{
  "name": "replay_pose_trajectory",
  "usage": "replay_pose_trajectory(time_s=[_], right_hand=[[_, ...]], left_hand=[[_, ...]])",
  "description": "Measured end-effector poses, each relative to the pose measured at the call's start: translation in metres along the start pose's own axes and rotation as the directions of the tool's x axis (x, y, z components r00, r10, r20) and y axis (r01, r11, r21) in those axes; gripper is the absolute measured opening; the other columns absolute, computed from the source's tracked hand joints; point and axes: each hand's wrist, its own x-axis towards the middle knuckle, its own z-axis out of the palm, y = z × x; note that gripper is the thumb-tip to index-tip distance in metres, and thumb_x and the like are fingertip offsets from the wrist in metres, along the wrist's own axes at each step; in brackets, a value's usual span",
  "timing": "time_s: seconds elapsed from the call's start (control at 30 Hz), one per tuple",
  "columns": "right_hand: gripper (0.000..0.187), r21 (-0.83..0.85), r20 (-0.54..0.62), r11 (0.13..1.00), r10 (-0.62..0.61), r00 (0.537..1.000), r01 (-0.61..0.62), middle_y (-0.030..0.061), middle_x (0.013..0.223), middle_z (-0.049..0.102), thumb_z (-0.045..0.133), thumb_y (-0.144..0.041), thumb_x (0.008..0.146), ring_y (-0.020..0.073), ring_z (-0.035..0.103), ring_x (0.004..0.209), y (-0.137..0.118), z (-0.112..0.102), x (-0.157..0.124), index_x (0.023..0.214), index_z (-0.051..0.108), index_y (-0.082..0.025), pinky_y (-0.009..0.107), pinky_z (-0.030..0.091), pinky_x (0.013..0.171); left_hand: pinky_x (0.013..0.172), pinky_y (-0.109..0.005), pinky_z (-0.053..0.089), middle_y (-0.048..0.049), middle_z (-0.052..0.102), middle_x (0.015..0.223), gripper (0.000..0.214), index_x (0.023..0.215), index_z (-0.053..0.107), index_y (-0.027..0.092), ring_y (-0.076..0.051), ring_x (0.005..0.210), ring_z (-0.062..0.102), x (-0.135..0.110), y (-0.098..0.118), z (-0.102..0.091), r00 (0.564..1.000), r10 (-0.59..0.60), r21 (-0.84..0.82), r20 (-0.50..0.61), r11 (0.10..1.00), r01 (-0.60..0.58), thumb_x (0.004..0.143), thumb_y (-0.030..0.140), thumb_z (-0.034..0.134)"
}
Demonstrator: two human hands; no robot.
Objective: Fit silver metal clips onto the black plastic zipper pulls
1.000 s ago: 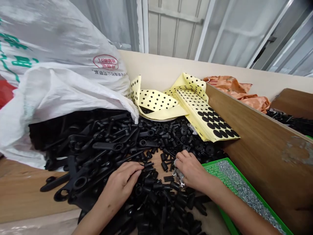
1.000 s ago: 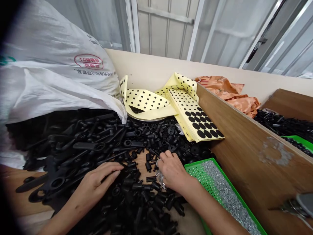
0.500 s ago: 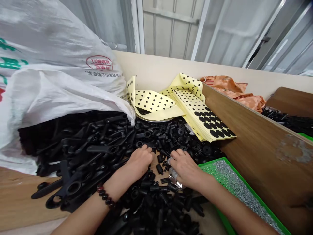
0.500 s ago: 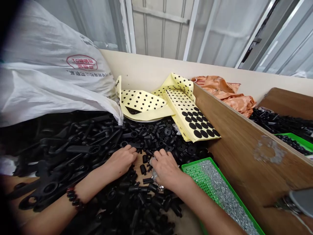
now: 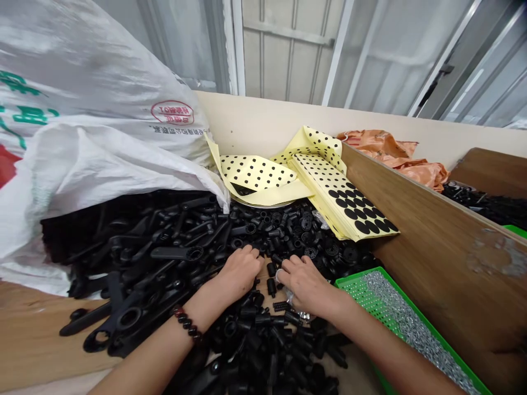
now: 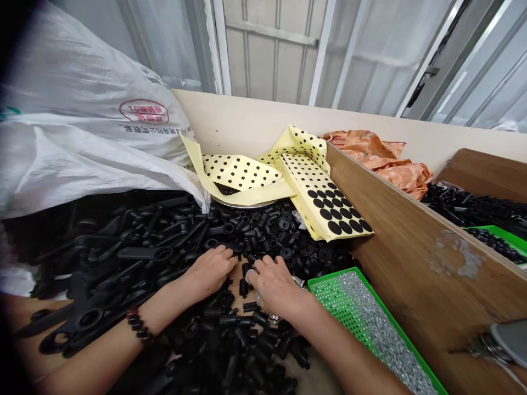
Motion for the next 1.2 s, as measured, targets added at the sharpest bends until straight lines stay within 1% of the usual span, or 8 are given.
replay_pose_trajectory(time_s=[0.1, 0.27, 0.47, 0.67, 0.8, 0.93, 1.07, 1.2], right_hand=[[0.017, 0.016, -0.032, 1.000, 0.021, 0.999, -0.021, 0.0045, 0.087, 0.055, 0.049, -0.008, 0.073, 0.0198, 0.045, 0.083, 0.001, -0.005, -0.003, 0.086, 0.049, -0.018, 0.032, 0.030, 0.072], [0.015, 0.068, -0.088, 0.996, 0.058, 0.994, -0.052, 0.0029, 0.080, 0.055, 0.045, -0.006, 0.075, 0.0177, 0.045, 0.074, 0.003, -0.011, -0.007, 0.085, 0.046, -0.018, 0.029, 0.030, 0.067], [0.018, 0.117, -0.133, 0.991, 0.080, 0.988, -0.065, 0.0037, 0.085, 0.053, 0.046, -0.003, 0.069, 0.0182, 0.043, 0.079, 0.007, -0.006, -0.006, 0.080, 0.045, -0.018, 0.027, 0.032, 0.067], [0.013, 0.147, -0.178, 0.987, 0.087, 0.980, -0.061, 0.0038, 0.084, 0.052, 0.046, -0.005, 0.075, 0.0181, 0.043, 0.078, 0.006, -0.003, -0.008, 0.078, 0.045, -0.018, 0.028, 0.033, 0.066], [0.019, 0.164, -0.206, 0.983, 0.122, 0.971, -0.088, 0.0040, 0.084, 0.052, 0.045, -0.001, 0.070, 0.0186, 0.042, 0.079, 0.007, -0.002, -0.008, 0.078, 0.045, -0.018, 0.029, 0.034, 0.067], [0.024, 0.176, -0.227, 0.977, 0.163, 0.960, -0.124, 0.0054, 0.086, 0.051, 0.045, 0.001, 0.063, 0.0195, 0.042, 0.081, 0.007, -0.006, -0.008, 0.077, 0.045, -0.017, 0.029, 0.034, 0.067], [0.022, 0.202, -0.262, 0.973, 0.163, 0.951, -0.111, 0.0053, 0.086, 0.050, 0.045, 0.000, 0.067, 0.0194, 0.041, 0.081, 0.004, -0.011, -0.009, 0.078, 0.046, -0.018, 0.029, 0.035, 0.067], [0.017, 0.192, -0.283, 0.981, 0.087, 0.955, -0.032, 0.0053, 0.083, 0.050, 0.044, -0.002, 0.071, 0.0189, 0.041, 0.077, -0.005, -0.012, -0.012, 0.078, 0.047, -0.017, 0.029, 0.035, 0.064]], left_hand=[[0.072, -0.035, 0.043, -0.0101, 0.061, 0.087, 0.025, 0.084, 0.061, 0.015, -0.025, 0.085, 0.053, 0.002, -0.003, 0.005, 1.000, 0.013, -0.025, 0.003, 1.000, -0.013, 0.071, -0.002, 0.048], [0.076, -0.036, 0.043, -0.0093, 0.059, 0.088, 0.027, 0.085, 0.060, 0.015, -0.024, 0.088, 0.052, 0.006, -0.006, 0.008, 1.000, 0.008, -0.041, 0.003, 0.999, -0.008, 0.073, -0.004, 0.045], [0.073, -0.034, 0.044, -0.0113, 0.058, 0.089, 0.027, 0.079, 0.062, 0.013, -0.024, 0.086, 0.050, 0.008, -0.004, 0.000, 1.000, 0.005, -0.038, 0.023, 0.999, -0.004, 0.070, -0.006, 0.045], [0.074, -0.034, 0.044, -0.0113, 0.058, 0.089, 0.031, 0.075, 0.060, 0.014, -0.024, 0.086, 0.050, 0.010, -0.005, 0.005, 1.000, 0.009, -0.099, 0.004, 0.995, -0.009, 0.072, -0.008, 0.038], [0.074, -0.034, 0.044, -0.0097, 0.060, 0.087, 0.029, 0.075, 0.059, 0.015, -0.023, 0.086, 0.051, 0.012, -0.008, 0.005, 0.999, -0.003, -0.200, -0.034, 0.980, -0.004, 0.072, -0.006, 0.039], [0.077, -0.030, 0.044, -0.0049, 0.064, 0.086, 0.019, 0.087, 0.059, 0.017, -0.021, 0.085, 0.055, 0.007, -0.009, -0.009, 0.997, -0.019, -0.375, -0.078, 0.927, -0.011, 0.077, 0.007, 0.046], [0.072, -0.024, 0.045, -0.0003, 0.065, 0.086, 0.016, 0.091, 0.059, 0.020, -0.016, 0.079, 0.059, -0.006, -0.002, -0.023, 0.992, -0.054, -0.553, -0.110, 0.833, -0.016, 0.080, 0.017, 0.046], [0.064, -0.022, 0.045, 0.0007, 0.064, 0.077, 0.014, 0.085, 0.062, 0.018, -0.015, 0.070, 0.059, -0.017, 0.013, -0.022, 0.986, -0.109, -0.654, -0.123, 0.757, 0.002, 0.078, 0.018, 0.049]])
